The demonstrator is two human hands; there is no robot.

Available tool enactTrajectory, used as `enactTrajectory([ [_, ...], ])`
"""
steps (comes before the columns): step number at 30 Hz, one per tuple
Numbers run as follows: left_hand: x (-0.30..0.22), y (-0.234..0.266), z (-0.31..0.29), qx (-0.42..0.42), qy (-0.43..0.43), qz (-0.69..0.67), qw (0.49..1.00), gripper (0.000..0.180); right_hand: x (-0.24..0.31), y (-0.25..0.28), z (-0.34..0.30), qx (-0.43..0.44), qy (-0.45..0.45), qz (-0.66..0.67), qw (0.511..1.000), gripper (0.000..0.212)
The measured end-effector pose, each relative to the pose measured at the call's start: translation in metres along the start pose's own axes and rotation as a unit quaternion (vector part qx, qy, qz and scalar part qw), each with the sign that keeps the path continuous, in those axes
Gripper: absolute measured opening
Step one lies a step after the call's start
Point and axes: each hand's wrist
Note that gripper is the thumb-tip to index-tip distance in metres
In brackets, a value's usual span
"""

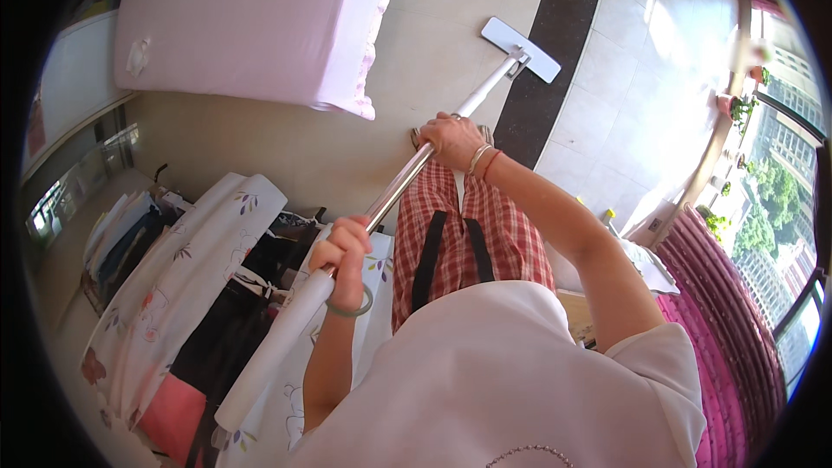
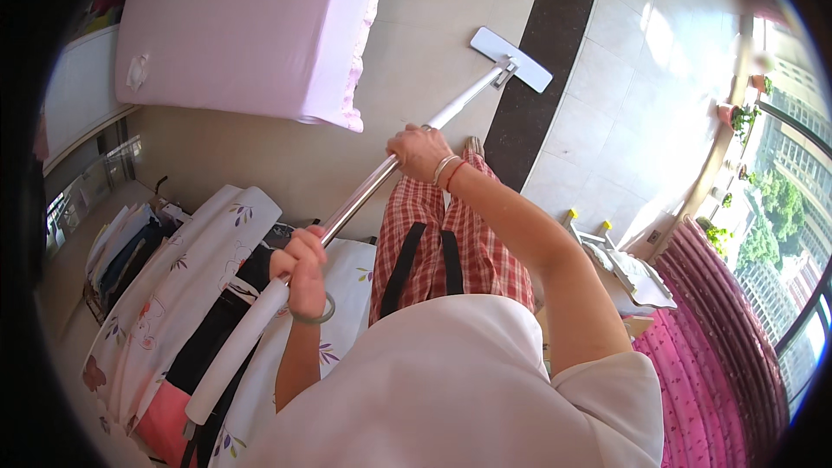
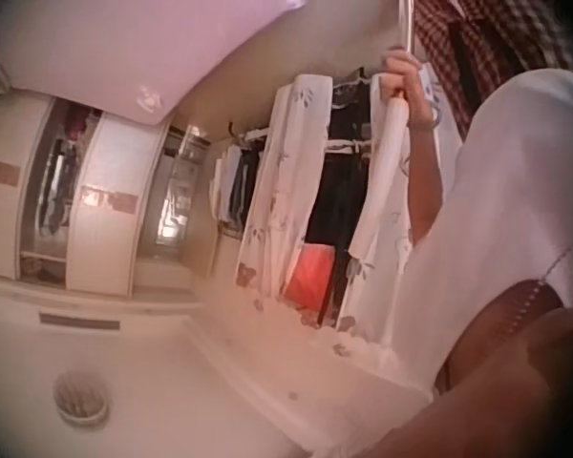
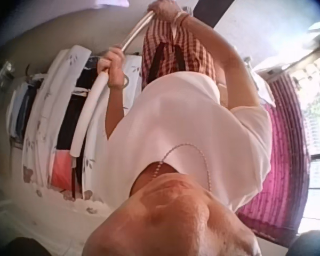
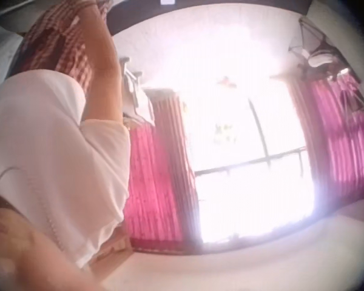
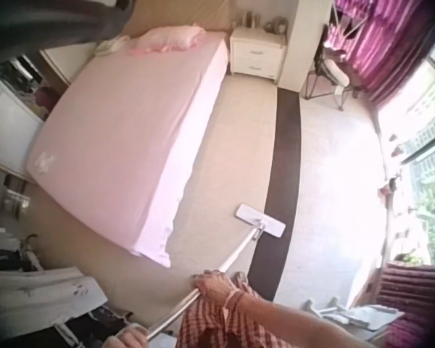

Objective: The person mops a tiled floor in a bedroom using a flat mop. They briefly pause to move a potted plant on the window ledge before resuming the mopping task. The person cleans the floor area around a bed and a small table.

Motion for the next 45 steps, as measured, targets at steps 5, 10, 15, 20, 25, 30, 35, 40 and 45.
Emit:
enactTrajectory([
  [5,0.067,-0.064,0.059,0.087,-0.026,-0.052,0.995,0.022,-0.113,0.036,-0.017,-0.125,-0.073,-0.003,0.989,0.003],
  [10,0.078,-0.075,0.038,0.128,-0.044,-0.020,0.991,0.024,-0.125,0.012,-0.041,-0.173,-0.086,0.024,0.981,0.005],
  [15,0.051,-0.027,0.014,0.214,-0.034,0.004,0.976,0.027,-0.070,-0.046,-0.057,-0.251,-0.098,0.079,0.960,0.009],
  [20,0.020,0.062,-0.007,0.319,-0.021,0.004,0.948,0.027,0.026,-0.112,-0.041,-0.336,-0.130,0.108,0.927,0.013],
  [25,-0.020,0.178,-0.017,0.283,0.022,0.019,0.959,0.028,0.123,-0.167,0.038,-0.355,-0.129,0.156,0.913,0.010],
  [30,-0.071,0.274,-0.063,0.165,0.030,0.107,0.980,0.025,0.227,-0.193,0.111,-0.288,-0.063,0.156,0.943,0.005],
  [35,-0.073,0.278,-0.068,0.004,0.009,0.099,0.995,0.027,0.242,-0.178,0.151,-0.262,0.011,0.116,0.958,0.004],
  [40,-0.032,0.247,-0.081,-0.031,-0.038,0.038,0.998,0.022,0.204,-0.155,0.154,-0.203,0.019,0.047,0.978,0.002],
  [45,0.026,0.225,-0.053,-0.023,-0.041,0.042,0.998,0.024,0.140,-0.124,0.180,-0.201,-0.014,-0.043,0.979,0.005],
])
Point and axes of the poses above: each hand's wrist, its own z-axis towards the middle knuckle, its own y-axis out of the back of the hand, x = y × z, and after that the axes turned 5 degrees about x, right-handed
